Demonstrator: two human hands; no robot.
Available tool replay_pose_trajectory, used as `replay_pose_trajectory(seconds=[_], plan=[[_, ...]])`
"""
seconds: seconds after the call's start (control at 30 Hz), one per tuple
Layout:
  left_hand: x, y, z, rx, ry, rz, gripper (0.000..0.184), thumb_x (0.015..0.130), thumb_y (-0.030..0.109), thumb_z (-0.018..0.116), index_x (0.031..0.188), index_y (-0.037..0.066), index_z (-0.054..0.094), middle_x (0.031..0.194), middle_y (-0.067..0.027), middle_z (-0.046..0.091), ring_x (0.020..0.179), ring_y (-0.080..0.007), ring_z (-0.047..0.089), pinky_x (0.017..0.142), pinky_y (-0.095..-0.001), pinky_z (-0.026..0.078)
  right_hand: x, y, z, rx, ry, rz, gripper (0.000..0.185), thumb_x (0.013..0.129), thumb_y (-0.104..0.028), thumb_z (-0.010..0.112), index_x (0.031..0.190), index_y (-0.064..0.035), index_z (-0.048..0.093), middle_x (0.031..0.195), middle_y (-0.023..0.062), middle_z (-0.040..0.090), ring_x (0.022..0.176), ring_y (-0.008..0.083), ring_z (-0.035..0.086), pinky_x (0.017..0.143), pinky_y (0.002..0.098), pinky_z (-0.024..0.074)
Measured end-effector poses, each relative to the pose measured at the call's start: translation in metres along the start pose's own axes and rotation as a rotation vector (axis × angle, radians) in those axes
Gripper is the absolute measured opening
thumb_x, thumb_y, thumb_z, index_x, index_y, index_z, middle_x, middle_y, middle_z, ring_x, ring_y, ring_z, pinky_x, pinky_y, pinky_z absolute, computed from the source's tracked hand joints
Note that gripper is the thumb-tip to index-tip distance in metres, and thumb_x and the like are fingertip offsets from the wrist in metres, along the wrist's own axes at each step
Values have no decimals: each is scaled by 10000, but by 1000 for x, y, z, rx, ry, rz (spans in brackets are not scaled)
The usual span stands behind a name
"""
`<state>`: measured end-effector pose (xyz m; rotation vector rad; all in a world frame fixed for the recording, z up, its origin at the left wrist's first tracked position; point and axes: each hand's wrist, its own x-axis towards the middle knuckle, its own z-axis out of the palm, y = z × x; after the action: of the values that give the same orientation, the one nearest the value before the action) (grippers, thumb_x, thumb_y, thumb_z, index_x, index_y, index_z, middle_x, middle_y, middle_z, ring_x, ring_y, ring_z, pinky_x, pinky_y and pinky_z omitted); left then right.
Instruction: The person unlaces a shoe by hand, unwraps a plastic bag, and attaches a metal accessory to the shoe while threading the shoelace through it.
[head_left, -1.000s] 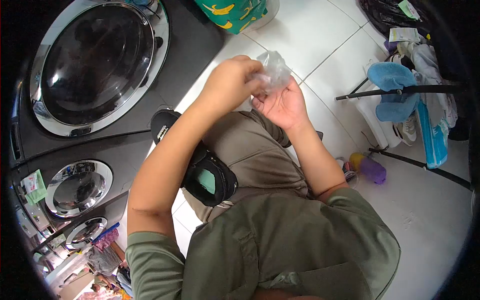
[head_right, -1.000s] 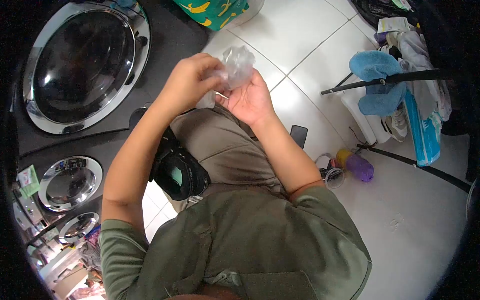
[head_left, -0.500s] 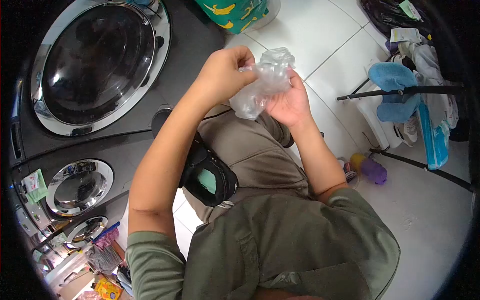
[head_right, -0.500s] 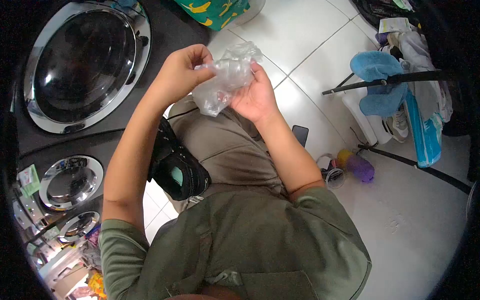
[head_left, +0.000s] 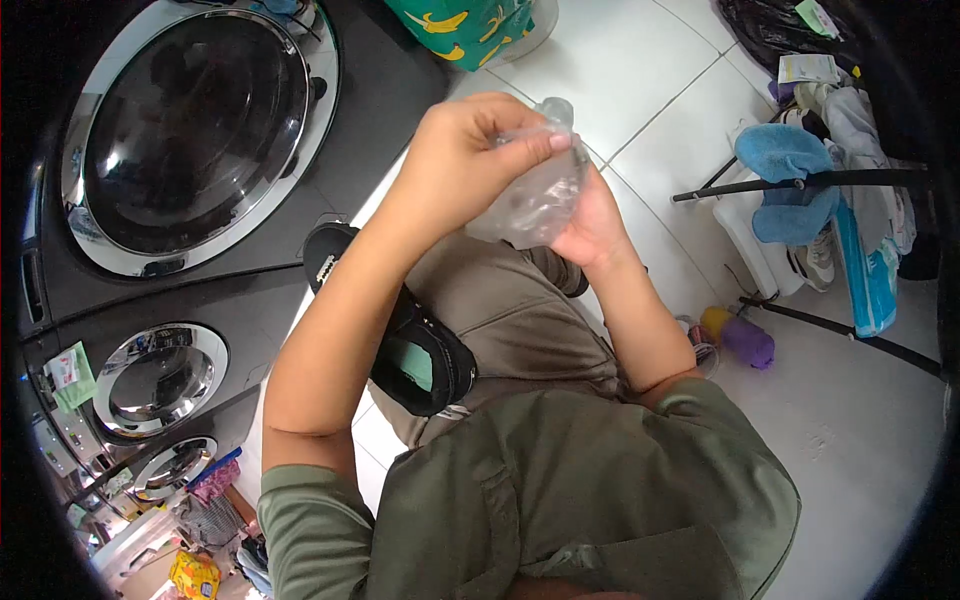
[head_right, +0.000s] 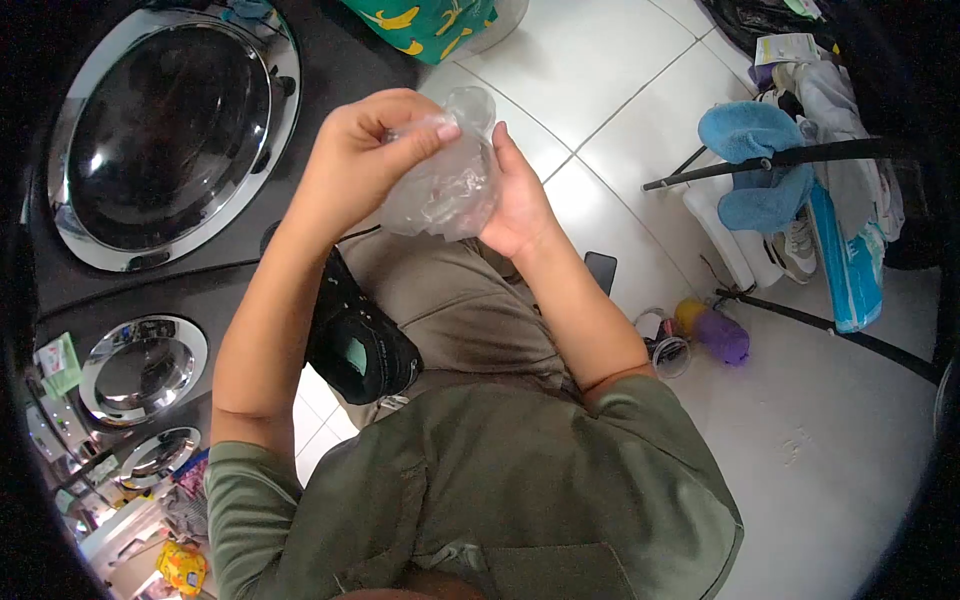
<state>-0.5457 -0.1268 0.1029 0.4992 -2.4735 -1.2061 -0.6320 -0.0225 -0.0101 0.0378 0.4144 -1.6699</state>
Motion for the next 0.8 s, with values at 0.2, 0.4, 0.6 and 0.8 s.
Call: replay_pose_trajectory(seconds=[0.2, 0.4, 0.6, 0.8], plan=[[0, 13, -4, 45, 0, 100, 217, 794, 165, 703, 817, -47, 658, 778, -75, 617, 699, -132, 572, 640, -246, 445, 6, -1, -16, 481, -289, 187, 608, 946, -528, 305, 1307, -51, 415, 1233, 132, 533, 1131, 306, 525, 979, 465, 404], [3, 15, -8, 63, 44, 230, 172, 809, 134, 678, 827, -36, 656, 768, -79, 621, 711, -155, 584, 663, -252, 453, 10, 4, -41, 517, -347, 257, 573, 953, -498, 292, 1314, -72, 421, 1290, 127, 501, 1199, 290, 474, 1017, 474, 358], [-4, 30, -9, 36, -60, 113, 127, 802, 100, 681, 807, -25, 657, 753, -62, 623, 712, -120, 577, 658, -231, 443, 6, 12, -36, 416, -281, 258, 544, 953, -461, 315, 1315, -69, 421, 1291, 110, 509, 1193, 283, 483, 1008, 474, 367], [3, 34, -20, -250, 120, -43, 135, 838, 130, 664, 838, -5, 669, 785, 1, 629, 721, -74, 556, 659, -204, 428, 17, 20, -39, 298, -212, 270, 510, 951, -407, 350, 1299, -44, 435, 1257, 139, 530, 1151, 289, 518, 959, 478, 427]])
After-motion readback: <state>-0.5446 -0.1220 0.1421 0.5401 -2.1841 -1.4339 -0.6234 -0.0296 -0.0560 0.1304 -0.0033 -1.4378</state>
